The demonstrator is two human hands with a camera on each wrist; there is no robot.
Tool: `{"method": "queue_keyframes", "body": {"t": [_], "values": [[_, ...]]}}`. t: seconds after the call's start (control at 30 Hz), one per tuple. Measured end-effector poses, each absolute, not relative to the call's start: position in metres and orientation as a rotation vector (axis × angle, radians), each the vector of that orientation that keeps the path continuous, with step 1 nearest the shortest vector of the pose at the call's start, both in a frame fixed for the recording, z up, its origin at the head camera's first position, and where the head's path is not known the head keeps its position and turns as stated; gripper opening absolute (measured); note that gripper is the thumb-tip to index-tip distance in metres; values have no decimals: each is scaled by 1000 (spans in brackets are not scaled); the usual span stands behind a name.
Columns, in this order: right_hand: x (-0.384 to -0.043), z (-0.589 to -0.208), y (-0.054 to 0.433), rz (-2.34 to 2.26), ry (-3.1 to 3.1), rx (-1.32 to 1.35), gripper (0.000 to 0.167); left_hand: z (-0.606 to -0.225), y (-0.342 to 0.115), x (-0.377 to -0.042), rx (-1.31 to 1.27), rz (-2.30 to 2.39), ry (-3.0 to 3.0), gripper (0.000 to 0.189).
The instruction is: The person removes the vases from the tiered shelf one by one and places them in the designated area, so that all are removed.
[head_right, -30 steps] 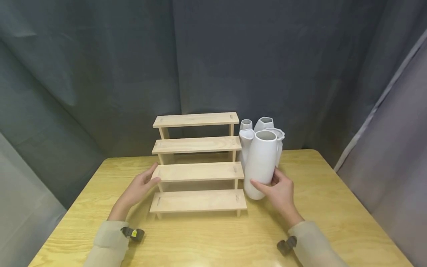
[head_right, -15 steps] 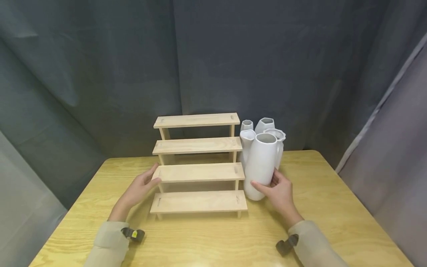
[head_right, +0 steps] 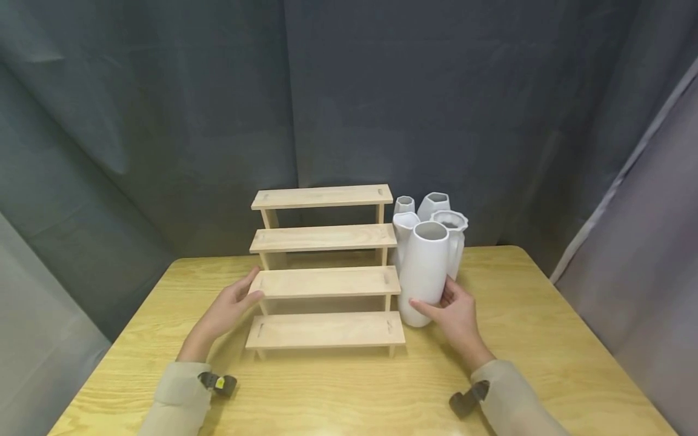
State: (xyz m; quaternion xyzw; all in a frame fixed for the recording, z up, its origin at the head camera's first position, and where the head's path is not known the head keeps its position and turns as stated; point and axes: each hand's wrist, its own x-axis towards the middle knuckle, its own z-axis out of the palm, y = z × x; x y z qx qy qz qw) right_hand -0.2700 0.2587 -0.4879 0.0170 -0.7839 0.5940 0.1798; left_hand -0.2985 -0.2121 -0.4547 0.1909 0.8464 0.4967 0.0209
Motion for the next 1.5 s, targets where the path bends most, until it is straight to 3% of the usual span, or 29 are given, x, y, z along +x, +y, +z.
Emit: {"method": "queue_keyframes", "body": {"t": [1.23, 1.5], "values": [[-265, -480, 259, 1529, -2394, 88, 71, -455, -213, -299, 582, 1536, 2624, 76], [-262, -476, 262, 1551, -2435, 73, 77, -455, -213, -300, 594, 1530, 2631, 75]]}}
